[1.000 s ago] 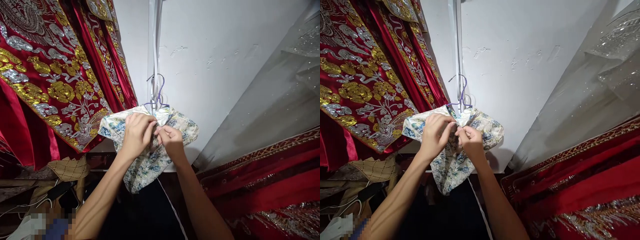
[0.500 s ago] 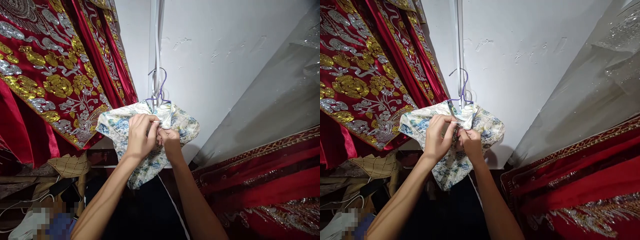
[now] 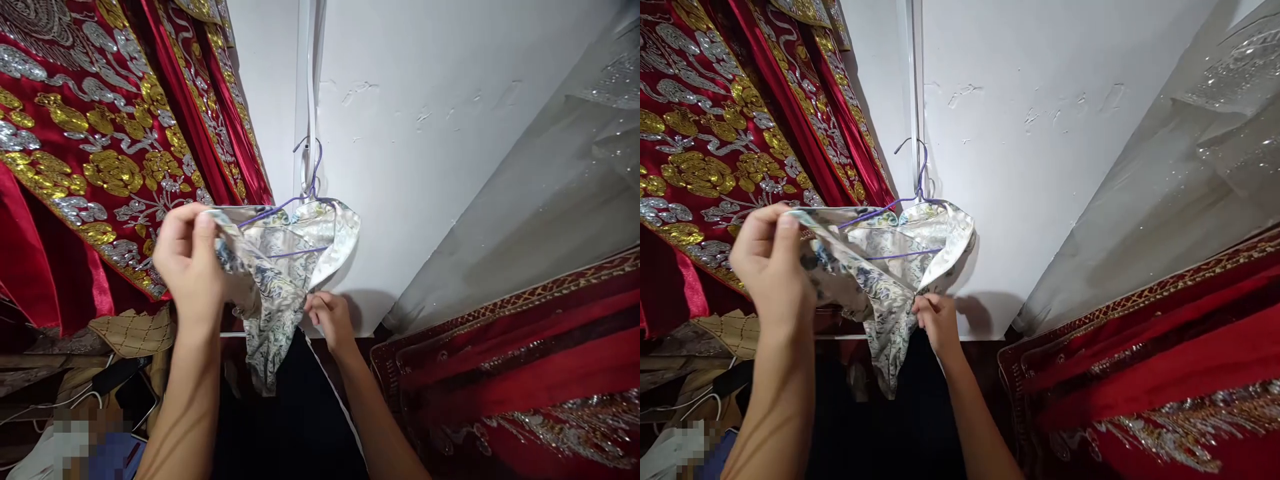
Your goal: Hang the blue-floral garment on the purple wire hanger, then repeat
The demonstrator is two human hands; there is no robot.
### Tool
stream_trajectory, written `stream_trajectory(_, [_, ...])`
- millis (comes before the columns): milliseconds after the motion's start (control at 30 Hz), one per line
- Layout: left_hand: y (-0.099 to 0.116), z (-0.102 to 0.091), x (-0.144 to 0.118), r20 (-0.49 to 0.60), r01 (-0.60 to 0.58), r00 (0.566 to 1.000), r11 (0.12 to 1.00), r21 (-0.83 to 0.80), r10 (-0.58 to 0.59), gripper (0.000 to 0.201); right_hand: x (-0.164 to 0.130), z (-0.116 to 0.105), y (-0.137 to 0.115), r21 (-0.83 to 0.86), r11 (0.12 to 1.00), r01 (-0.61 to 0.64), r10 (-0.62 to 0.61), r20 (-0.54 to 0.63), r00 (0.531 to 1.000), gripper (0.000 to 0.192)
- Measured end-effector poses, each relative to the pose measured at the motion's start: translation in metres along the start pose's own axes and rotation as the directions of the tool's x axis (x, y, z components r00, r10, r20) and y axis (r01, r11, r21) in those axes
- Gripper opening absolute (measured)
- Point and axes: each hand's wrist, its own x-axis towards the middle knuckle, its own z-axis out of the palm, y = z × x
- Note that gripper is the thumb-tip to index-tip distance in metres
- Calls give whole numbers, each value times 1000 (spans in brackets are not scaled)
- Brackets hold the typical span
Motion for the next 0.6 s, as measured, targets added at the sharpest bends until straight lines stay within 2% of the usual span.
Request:
stream_trajectory(33, [-11,-14,5,-35,114,992,988,-101,-119,5,-10,0,2,18,1000,1,-1,-1,1000,32])
stream_trajectory(67, [-24,-27,6,-30,258,962,940,-221,-271,5,-20,0,4,34,999,4,-4,4,1000,31])
stream_trajectory(167, [-63,-53,-9,43,488,867,827,-278,-496,19,-44,5,3,64,998,-17,15,20,1000,28])
stream_trajectory(233, [-83,-56,-35,66,655,733,676,-338,-677,20,-54,7,2,85,995,-56,56,3,998,28])
stream_trajectory(267, [-91,-55,-50,55,701,668,604,-379,-742,19,-57,8,3,102,992,-75,76,-7,997,29])
stream_trajectory(300, [-97,-52,-67,41,729,619,555,-400,-784,17,-59,7,3,125,988,-86,89,-17,996,30])
stream_trajectory(333, [-101,-49,-84,37,748,594,535,-393,-804,16,-61,5,5,148,985,-87,92,-26,995,30])
stream_trajectory(433, [-103,-43,-129,87,800,574,536,-270,-814,13,-63,-8,10,198,978,-62,69,-26,997,32])
stream_trajectory(500, [-98,-43,-148,132,822,564,539,-185,-815,16,-64,-18,14,200,979,-46,51,-22,998,32])
stream_trajectory(567, [-88,-44,-157,187,832,554,539,-128,-811,20,-64,-26,20,135,989,-55,48,52,997,32])
stream_trajectory(600, [-82,-44,-158,225,832,553,543,-110,-802,21,-64,-29,22,68,995,-71,62,128,990,31])
